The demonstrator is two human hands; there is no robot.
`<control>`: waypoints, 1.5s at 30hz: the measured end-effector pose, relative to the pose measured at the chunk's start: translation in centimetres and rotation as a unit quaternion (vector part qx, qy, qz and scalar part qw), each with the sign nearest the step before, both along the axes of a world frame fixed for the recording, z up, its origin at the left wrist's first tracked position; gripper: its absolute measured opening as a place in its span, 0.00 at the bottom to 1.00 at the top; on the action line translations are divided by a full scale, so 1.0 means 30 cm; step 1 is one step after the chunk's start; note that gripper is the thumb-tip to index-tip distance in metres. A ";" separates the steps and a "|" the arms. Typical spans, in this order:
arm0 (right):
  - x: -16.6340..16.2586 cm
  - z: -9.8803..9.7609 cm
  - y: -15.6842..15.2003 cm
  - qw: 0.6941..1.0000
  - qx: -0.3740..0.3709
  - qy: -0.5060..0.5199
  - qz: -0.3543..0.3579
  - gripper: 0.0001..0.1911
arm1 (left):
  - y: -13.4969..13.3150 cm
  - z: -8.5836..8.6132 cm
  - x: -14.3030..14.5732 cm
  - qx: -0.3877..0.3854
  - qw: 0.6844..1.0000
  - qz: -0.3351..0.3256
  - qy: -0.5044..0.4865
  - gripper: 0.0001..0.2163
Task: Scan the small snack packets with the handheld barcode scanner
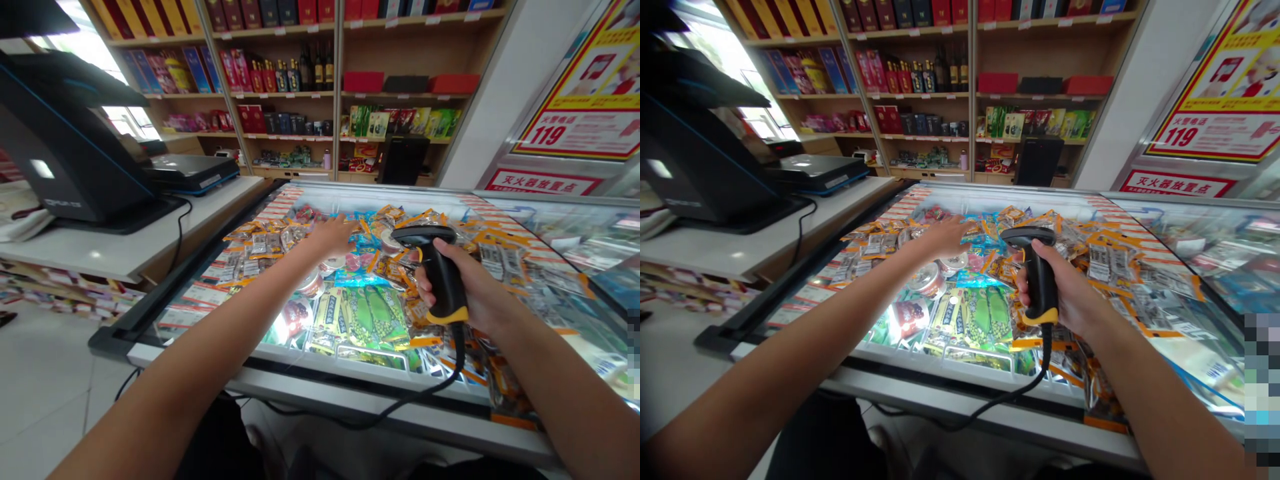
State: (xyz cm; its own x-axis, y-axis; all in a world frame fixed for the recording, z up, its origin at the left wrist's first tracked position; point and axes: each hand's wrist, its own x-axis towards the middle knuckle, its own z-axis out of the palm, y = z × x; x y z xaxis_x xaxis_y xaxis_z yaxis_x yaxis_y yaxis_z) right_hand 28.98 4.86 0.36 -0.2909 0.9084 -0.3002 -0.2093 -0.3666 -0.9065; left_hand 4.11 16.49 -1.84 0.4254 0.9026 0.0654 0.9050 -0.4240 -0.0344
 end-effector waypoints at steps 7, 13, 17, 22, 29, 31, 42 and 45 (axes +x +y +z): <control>0.001 0.000 0.002 1.000 -0.003 -0.003 -0.009 0.18 | 0.024 -0.036 0.033 0.004 1.000 0.011 0.017 0.24; -0.002 -0.011 0.002 1.000 0.003 0.000 -0.004 0.18 | -0.093 -0.002 0.017 0.020 1.000 -0.009 -0.013 0.15; 0.006 -0.021 0.008 1.000 0.015 0.003 0.005 0.18 | -0.082 0.020 -0.035 0.042 0.986 0.004 -0.163 0.15; 0.004 -0.021 0.006 1.000 0.002 -0.011 0.016 0.17 | -0.067 -0.001 -0.129 -0.012 0.980 0.040 -0.195 0.15; -0.022 -0.006 -0.003 0.999 -0.030 -0.029 0.008 0.19 | -0.148 0.010 -0.219 -0.069 0.986 -0.130 -0.078 0.18; -0.027 -0.005 -0.003 0.999 -0.035 -0.030 0.001 0.20 | -0.190 0.020 -0.191 -0.129 0.983 -0.129 -0.039 0.22; -0.060 -0.051 -0.001 0.995 -0.021 -0.005 0.100 0.25 | -0.442 0.019 0.027 -0.178 0.978 -0.095 0.056 0.44; -0.074 -0.051 -0.002 0.994 -0.026 -0.010 0.106 0.25 | -0.443 0.021 0.024 -0.177 0.978 -0.096 0.053 0.45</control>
State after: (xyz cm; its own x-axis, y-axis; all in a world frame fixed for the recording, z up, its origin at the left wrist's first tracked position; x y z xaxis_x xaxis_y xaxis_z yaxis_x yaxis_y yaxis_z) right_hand 26.77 4.81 -1.17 -0.4675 0.8105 -0.3530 -0.1039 -0.4469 -0.8885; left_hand 4.84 3.20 -1.22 0.5761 0.7641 -0.2903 0.8074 -0.5872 0.0569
